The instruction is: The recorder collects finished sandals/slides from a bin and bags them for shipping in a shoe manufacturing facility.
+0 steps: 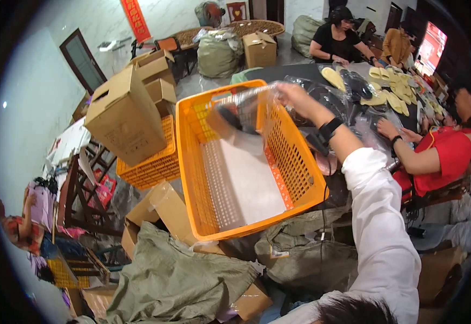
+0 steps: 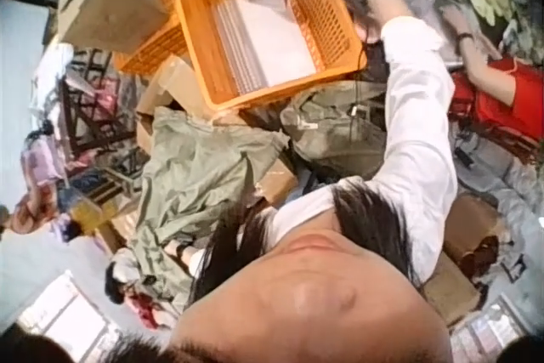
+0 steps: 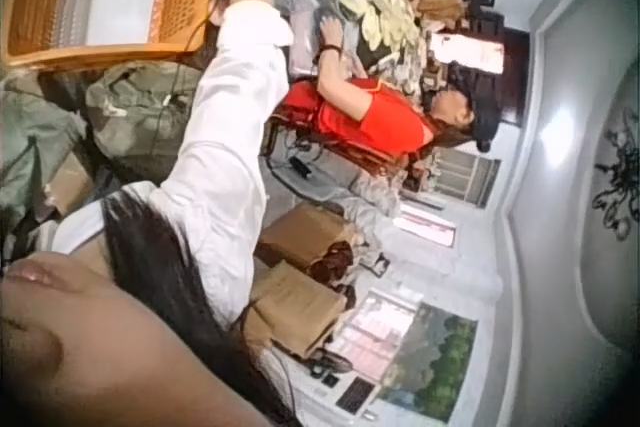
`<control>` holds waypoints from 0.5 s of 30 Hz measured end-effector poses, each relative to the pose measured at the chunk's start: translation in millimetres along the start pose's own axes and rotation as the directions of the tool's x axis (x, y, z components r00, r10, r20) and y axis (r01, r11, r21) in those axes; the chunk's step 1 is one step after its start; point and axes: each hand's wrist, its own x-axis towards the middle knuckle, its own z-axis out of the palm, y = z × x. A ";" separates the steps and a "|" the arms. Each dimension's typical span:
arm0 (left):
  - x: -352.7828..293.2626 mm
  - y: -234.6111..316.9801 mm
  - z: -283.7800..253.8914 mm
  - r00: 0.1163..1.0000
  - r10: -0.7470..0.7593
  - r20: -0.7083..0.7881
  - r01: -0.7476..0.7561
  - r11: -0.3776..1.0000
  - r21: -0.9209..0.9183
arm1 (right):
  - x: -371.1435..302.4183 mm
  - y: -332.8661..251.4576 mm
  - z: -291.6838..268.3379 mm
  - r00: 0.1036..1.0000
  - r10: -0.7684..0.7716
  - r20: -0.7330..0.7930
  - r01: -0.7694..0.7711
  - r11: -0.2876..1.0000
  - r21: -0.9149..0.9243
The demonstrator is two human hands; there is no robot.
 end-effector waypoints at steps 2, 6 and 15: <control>23.3 37.4 -27.1 0.997 0.044 -0.058 -0.052 0.988 -0.147 | -20.2 -72.5 -56.9 0.979 -0.115 -0.168 0.104 0.992 -0.072; 16.1 30.6 -36.1 0.998 -0.039 -0.041 0.003 0.759 -0.651 | -40.6 -139.9 -60.8 0.889 -0.318 -0.330 0.216 0.926 -0.310; -54.1 24.7 -77.2 0.995 -0.099 0.027 0.003 -0.237 -0.972 | -111.0 -48.4 -93.7 0.988 0.120 -0.092 -0.134 0.410 -0.902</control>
